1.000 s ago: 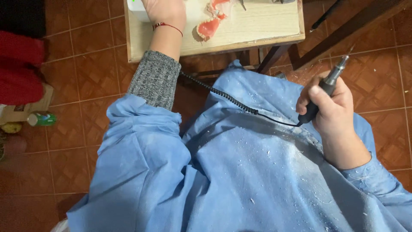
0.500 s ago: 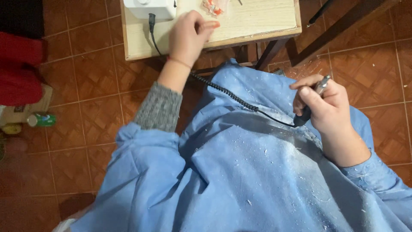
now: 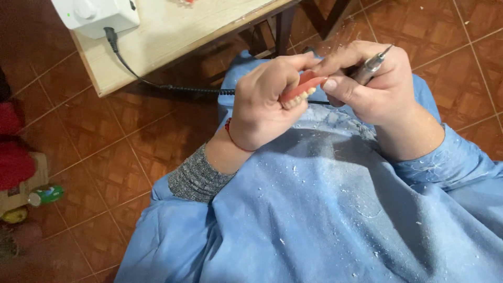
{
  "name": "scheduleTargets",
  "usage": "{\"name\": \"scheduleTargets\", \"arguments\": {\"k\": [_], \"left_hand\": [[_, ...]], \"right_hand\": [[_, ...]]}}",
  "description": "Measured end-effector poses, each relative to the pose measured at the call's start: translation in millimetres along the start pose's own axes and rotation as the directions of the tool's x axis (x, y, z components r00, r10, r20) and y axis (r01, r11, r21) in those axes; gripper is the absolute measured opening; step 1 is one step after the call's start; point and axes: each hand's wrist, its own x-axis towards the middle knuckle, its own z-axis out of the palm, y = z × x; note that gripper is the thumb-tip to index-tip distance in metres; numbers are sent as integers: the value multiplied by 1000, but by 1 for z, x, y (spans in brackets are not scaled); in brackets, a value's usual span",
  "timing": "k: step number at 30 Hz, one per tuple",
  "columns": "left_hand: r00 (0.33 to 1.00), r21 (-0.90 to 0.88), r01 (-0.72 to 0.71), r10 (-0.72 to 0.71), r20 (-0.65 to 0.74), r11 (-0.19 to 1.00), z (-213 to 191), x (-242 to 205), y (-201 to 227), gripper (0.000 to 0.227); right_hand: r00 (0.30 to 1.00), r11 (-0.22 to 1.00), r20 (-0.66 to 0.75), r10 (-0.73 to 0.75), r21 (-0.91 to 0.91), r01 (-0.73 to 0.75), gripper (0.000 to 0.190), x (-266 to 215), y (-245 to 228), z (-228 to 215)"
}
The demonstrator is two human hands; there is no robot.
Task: The person uses a rotary tool to grind and shape a pink denture held in their left hand. They briefly place the denture on a wooden table, pick up a yellow mold, and then resume grinding the denture with the rotary tool.
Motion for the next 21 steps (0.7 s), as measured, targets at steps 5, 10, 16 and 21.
{"name": "scheduleTargets", "arguments": {"k": [5, 10, 16, 21], "left_hand": [[983, -344, 117, -58, 176, 932, 3, -16, -8, 39], [926, -693, 347, -115, 359, 632, 1, -29, -12, 46], [953, -526, 290, -191, 236, 799, -11, -25, -2, 57], [985, -269, 150, -120, 123, 951, -16, -24, 3, 66]], "right_hand": [[999, 999, -14, -45, -30, 44, 3, -1, -13, -9], [998, 991, 20, -58, -122, 60, 7, 0, -22, -7], [995, 969, -39, 89, -229, -96, 20, -1, -33, -4], [953, 804, 298, -57, -552, 221, 22, 6, -48, 2]]}}
